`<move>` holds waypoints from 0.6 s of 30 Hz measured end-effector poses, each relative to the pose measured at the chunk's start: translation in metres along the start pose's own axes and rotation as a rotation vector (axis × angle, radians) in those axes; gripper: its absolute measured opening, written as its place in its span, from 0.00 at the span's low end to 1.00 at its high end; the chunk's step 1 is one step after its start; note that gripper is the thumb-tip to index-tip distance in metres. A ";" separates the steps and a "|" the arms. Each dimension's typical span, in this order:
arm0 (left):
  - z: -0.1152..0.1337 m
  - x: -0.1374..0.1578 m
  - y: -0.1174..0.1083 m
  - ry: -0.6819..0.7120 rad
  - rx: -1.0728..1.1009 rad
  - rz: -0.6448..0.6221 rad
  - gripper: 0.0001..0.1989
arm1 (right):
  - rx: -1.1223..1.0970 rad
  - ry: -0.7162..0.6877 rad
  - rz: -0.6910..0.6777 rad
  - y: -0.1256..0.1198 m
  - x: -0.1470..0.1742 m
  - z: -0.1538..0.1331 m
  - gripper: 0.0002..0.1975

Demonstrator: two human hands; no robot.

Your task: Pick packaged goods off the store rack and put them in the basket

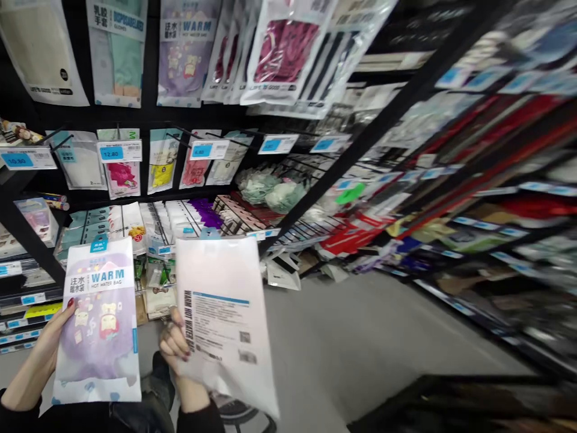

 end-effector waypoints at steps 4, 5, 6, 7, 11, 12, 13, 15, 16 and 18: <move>-0.008 -0.006 -0.007 -0.032 -0.068 0.019 0.17 | -0.222 0.112 -0.153 0.000 -0.012 0.036 0.25; -0.010 -0.008 -0.009 -0.043 -0.081 0.032 0.20 | -0.281 0.133 -0.206 0.002 -0.013 0.041 0.24; -0.012 -0.011 -0.012 -0.051 -0.090 0.039 0.22 | -0.334 0.152 -0.253 0.005 -0.014 0.044 0.24; -0.014 -0.012 -0.014 -0.058 -0.095 0.039 0.23 | -0.382 0.167 -0.294 0.008 -0.013 0.046 0.23; -0.016 -0.015 -0.016 -0.062 -0.079 0.014 0.23 | -0.478 0.200 -0.378 0.017 -0.008 0.047 0.20; -0.015 -0.014 -0.016 -0.063 -0.074 0.007 0.23 | -0.475 0.201 -0.380 0.017 -0.007 0.046 0.19; -0.015 -0.014 -0.015 -0.064 -0.071 0.001 0.23 | -0.458 0.195 -0.372 0.017 -0.006 0.046 0.19; -0.014 -0.012 -0.013 -0.068 -0.068 -0.006 0.24 | -0.376 0.163 -0.326 0.014 -0.005 0.042 0.17; -0.014 -0.011 -0.012 -0.070 -0.065 -0.004 0.24 | -0.306 0.134 -0.293 0.012 -0.004 0.038 0.17; -0.012 -0.010 -0.011 -0.069 -0.056 0.013 0.25 | -0.083 0.031 -0.192 0.007 -0.001 0.025 0.15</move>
Point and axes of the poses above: each hand's wrist, its own x-axis away from the middle knuckle, its own y-axis out of the palm, z = x × y, the point moved 7 cm from there along -x, towards the middle knuckle, and after that the axes turned 9 degrees about -x, right-handed, at the moved point
